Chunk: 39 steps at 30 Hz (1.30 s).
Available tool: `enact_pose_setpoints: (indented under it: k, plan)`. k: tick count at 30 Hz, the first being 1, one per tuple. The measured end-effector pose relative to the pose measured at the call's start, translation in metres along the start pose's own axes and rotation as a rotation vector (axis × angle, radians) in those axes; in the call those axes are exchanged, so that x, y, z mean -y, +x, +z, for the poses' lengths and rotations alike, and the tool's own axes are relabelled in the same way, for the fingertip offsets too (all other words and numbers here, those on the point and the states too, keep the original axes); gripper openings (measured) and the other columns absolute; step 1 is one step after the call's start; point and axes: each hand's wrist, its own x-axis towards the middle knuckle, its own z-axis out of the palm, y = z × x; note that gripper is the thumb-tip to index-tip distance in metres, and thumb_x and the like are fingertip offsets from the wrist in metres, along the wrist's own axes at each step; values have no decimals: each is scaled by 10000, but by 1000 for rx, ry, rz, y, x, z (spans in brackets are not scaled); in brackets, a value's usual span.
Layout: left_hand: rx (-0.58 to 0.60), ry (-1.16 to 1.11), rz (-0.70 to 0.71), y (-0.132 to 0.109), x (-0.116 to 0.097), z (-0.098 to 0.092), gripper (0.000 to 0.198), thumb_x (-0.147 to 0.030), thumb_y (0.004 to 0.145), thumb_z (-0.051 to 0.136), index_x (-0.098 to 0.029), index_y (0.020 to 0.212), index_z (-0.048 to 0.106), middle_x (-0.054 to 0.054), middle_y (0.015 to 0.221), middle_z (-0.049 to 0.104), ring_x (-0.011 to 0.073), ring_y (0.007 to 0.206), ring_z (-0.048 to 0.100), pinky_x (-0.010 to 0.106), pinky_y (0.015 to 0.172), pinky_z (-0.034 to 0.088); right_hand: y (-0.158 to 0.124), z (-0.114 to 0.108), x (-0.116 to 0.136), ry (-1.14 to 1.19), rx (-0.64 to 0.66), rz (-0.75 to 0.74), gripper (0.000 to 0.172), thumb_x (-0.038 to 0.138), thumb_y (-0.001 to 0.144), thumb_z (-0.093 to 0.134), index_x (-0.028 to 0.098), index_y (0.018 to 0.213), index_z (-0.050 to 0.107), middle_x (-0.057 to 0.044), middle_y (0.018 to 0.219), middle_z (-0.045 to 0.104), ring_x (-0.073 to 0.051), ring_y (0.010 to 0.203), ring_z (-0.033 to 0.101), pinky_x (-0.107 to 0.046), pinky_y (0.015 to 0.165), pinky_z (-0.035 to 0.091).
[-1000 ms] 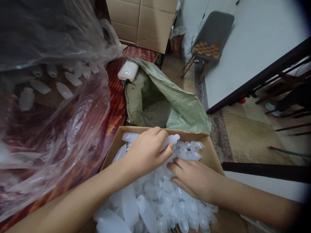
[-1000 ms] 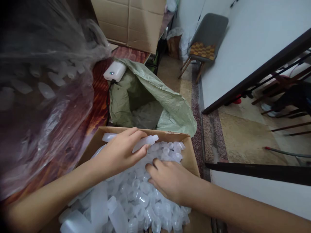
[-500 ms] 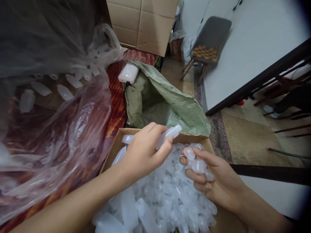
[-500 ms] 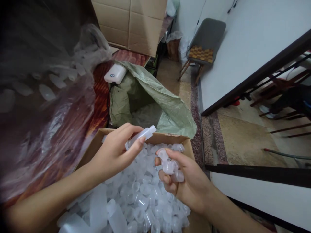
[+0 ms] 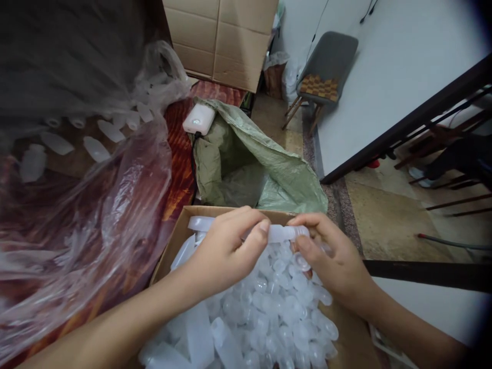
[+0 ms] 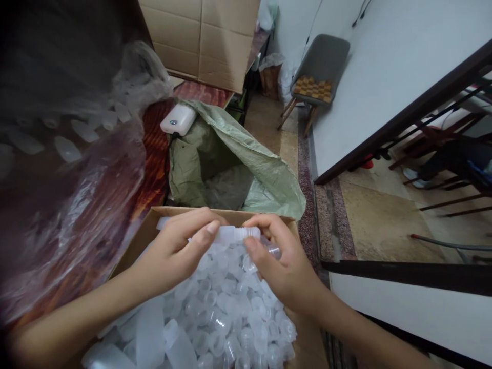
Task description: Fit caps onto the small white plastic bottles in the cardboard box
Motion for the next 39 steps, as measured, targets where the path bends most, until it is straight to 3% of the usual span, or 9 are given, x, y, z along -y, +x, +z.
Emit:
enact_pose_setpoints:
  k: [6,9,16,24,27,31,34,36,39]
  plan:
    - [158,-357,-377,4,0,1,472,-420,936,372,-179,532,405,-47,474,395,80,456,348,229,461,247,2,-5,3,-551,61,-678,205,224,946,495,240,1149,475,-35,963,667,-170,853,665,-287,732,548]
    - [259,-528,-555,6,1,1,550,-449,915,374,-187,431,357,-48,351,327,64,356,271,238,413,213,2,-6,5,-606,96,-773,204,239,975,461,238,1178,440,-40,956,684,-180,874,676,-297,747,546]
    - [160,-311,-447,6,0,-1,493,-452,900,393,-180,488,408,-52,435,389,60,403,337,205,392,228,0,-2,10,-559,122,-480,275,464,981,457,227,898,569,23,729,660,-118,607,637,-214,542,492]
    - [252,-534,-583,6,0,4,461,-425,870,421,-186,476,405,-69,377,310,55,354,250,209,370,171,-4,-2,5,-592,94,-732,218,402,985,472,221,1102,504,-29,782,665,-176,665,640,-283,578,491]
    - [301,-597,-631,5,0,4,472,-433,880,412,-192,475,399,-69,349,306,61,334,225,223,365,157,-2,-2,3,-620,109,-717,260,443,973,484,209,1072,536,-51,813,656,-199,726,635,-312,625,481]
    - [183,-401,-492,2,0,4,448,-412,898,426,-176,517,419,-52,455,391,71,441,352,218,432,227,1,-1,7,-449,250,-243,560,604,979,296,190,699,550,-8,598,514,-143,550,504,-273,504,382]
    - [104,-243,-359,1,-1,3,429,-369,906,379,-179,522,365,-52,486,352,77,478,347,230,466,239,-4,-7,9,-314,409,29,661,673,960,202,183,832,628,8,585,494,-120,495,465,-238,438,351]
    - [82,-229,-360,2,-1,2,410,-346,892,378,-183,519,323,-55,492,304,76,480,315,235,466,222,-11,-15,9,-411,303,-164,561,662,951,311,216,1125,604,1,676,558,-137,555,531,-247,493,409]
    - [85,-274,-376,2,0,0,376,-311,858,384,-188,515,289,-57,502,257,72,479,285,236,458,204,-17,-28,6,-696,207,-693,601,552,975,404,284,1495,265,-8,727,598,-183,610,583,-306,569,457]
